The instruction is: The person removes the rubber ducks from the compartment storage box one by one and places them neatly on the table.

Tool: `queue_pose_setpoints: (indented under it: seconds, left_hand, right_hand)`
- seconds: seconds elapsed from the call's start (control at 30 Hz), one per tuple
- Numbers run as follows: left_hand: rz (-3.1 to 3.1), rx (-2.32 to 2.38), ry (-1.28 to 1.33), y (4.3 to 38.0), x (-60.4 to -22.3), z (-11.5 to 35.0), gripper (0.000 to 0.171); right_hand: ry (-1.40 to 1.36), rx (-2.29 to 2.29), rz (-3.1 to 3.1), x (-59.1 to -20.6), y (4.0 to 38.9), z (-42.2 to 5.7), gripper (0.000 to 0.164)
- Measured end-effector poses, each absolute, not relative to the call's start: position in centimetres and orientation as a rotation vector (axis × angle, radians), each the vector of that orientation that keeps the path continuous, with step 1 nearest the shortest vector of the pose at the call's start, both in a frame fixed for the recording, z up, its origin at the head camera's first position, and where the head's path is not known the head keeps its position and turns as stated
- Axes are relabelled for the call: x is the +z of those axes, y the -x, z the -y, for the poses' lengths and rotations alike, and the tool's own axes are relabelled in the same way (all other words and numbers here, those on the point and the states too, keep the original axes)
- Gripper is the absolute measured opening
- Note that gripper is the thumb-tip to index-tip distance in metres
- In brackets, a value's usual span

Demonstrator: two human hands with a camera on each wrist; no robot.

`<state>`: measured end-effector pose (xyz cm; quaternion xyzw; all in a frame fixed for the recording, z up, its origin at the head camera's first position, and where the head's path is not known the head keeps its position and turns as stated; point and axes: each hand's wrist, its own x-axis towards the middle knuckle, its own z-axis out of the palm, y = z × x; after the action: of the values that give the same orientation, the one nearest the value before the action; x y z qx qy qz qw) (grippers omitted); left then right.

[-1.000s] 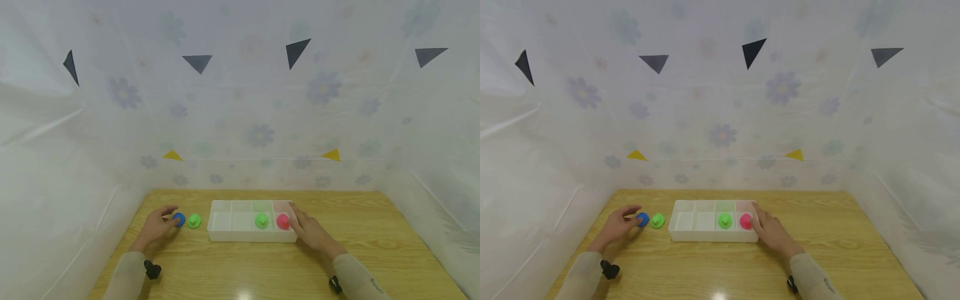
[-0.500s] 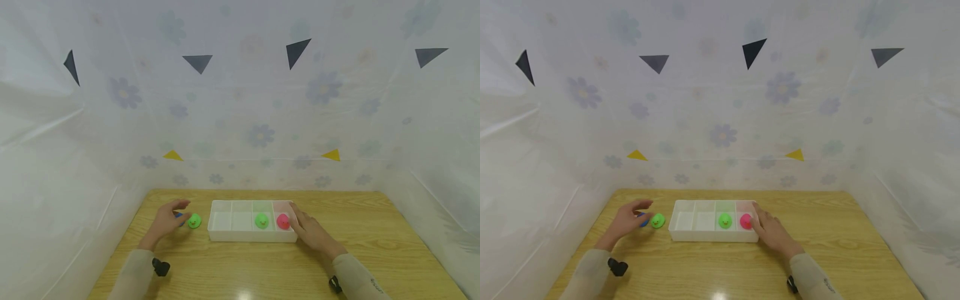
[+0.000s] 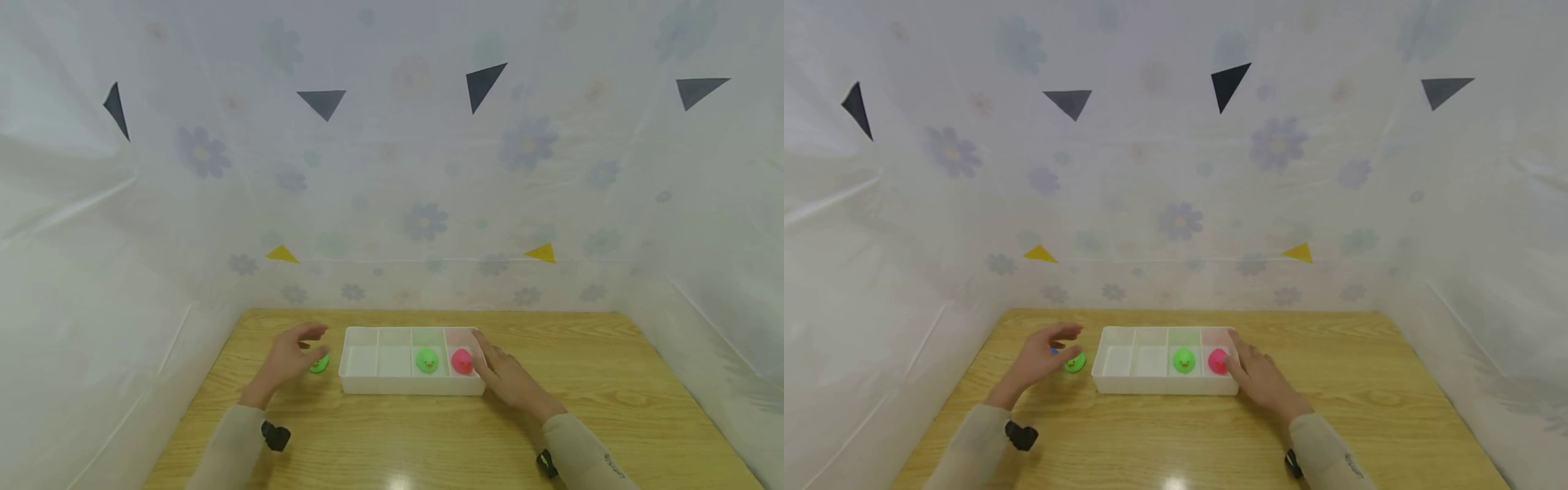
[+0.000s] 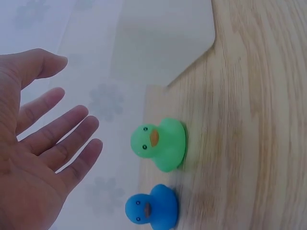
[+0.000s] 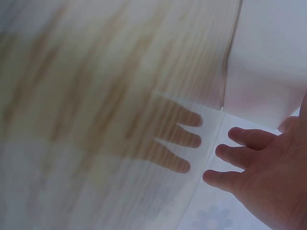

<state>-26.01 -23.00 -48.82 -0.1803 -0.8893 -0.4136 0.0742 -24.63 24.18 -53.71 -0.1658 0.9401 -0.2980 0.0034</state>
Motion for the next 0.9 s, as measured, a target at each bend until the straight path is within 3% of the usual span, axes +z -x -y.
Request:
queue_pose_setpoints:
  seconds: [0.9]
  left_hand:
    - [2.633, -1.31, 0.73, 26.4, -47.7, 17.6, 0.047]
  right_hand:
    - [0.505, -0.928, -2.946, -53.8, 24.8, -24.3, 0.067]
